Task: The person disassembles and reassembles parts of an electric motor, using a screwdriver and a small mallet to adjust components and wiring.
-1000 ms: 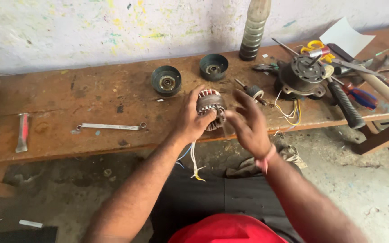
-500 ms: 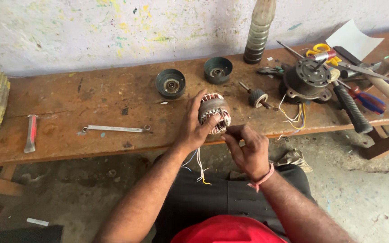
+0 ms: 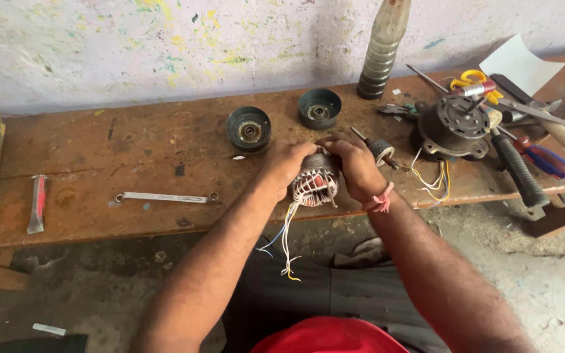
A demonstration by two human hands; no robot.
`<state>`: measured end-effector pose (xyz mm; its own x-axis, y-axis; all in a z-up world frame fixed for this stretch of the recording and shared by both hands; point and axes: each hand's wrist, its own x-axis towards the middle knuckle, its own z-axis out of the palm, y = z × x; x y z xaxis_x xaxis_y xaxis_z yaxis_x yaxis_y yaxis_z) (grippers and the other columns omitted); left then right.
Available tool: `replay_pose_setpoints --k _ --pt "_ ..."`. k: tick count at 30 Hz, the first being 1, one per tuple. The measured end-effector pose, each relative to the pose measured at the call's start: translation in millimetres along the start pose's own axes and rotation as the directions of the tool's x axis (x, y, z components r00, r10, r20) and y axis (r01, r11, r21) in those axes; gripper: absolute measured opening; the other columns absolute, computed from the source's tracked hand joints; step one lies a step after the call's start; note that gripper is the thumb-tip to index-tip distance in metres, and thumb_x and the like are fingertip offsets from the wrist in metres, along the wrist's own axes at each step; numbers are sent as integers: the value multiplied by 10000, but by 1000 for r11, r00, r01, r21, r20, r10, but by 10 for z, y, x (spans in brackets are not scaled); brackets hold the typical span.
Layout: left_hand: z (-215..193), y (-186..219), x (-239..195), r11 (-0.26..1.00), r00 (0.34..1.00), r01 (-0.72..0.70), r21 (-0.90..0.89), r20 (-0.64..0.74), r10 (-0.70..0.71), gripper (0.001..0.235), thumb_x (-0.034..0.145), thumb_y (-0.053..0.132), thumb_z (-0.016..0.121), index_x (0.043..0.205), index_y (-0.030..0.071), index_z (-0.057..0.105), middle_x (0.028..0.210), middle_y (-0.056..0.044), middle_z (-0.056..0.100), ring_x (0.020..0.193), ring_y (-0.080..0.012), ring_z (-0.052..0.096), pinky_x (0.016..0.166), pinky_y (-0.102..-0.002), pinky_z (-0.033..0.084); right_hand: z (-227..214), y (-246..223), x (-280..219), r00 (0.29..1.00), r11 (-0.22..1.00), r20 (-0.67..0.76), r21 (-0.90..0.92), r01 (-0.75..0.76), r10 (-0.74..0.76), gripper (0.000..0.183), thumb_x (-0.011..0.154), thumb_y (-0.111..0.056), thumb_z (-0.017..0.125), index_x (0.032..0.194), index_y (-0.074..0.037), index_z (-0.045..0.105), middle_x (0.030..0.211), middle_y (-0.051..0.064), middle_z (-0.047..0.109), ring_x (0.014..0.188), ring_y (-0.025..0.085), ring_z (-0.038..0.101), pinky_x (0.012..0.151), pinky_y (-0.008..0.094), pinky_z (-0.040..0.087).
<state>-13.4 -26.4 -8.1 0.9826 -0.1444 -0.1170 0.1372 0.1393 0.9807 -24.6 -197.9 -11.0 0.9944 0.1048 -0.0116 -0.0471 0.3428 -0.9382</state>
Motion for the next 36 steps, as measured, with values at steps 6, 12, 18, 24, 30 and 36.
replay_pose_setpoints --k 6,12,18,24,30,36 --pt "105 -102 67 996 994 27 -84 -108 -36 194 844 148 684 833 -46 674 753 -122 675 584 -200 657 490 -377 537 113 106 94 992 991 -70 88 -102 109 162 876 -45 576 973 30 683 936 110 686 828 212 652 751 335 535" --pt "103 -95 92 987 985 -29 -159 -170 1 159 796 117 713 824 -16 631 760 -92 665 619 -177 652 516 -361 540 273 -33 74 966 983 -180 49 -177 183 109 850 -88 622 910 -20 681 849 73 650 746 183 628 661 326 512" --pt "109 -194 145 991 980 -107 -84 -179 90 145 796 74 727 778 -9 610 731 -61 636 617 -136 596 520 -336 515 136 176 123 975 995 -203 -21 -93 86 63 877 -86 640 880 -24 650 829 50 618 727 144 589 638 304 488" --pt "83 -155 130 984 961 -179 -10 -216 173 132 789 58 731 739 20 615 702 -35 635 617 -123 579 523 -320 500 151 216 192 989 999 -137 7 -50 51 78 905 -96 626 924 -23 644 818 37 631 713 141 596 626 295 497" --pt "-6 -202 -4 981 960 -180 -67 -230 160 110 819 111 701 768 39 635 730 -28 649 642 -129 609 559 -318 511 197 0 -253 971 968 -110 -161 194 -213 132 963 -121 637 1043 -16 652 923 37 677 823 151 634 730 283 529" --pt "-175 -490 -129 908 902 -417 40 -107 419 297 1005 287 646 849 34 641 781 -14 609 735 -96 532 668 -286 453 253 -104 -1384 695 424 147 -698 577 -703 210 998 -175 670 1034 13 585 826 104 628 717 204 620 669 332 507"
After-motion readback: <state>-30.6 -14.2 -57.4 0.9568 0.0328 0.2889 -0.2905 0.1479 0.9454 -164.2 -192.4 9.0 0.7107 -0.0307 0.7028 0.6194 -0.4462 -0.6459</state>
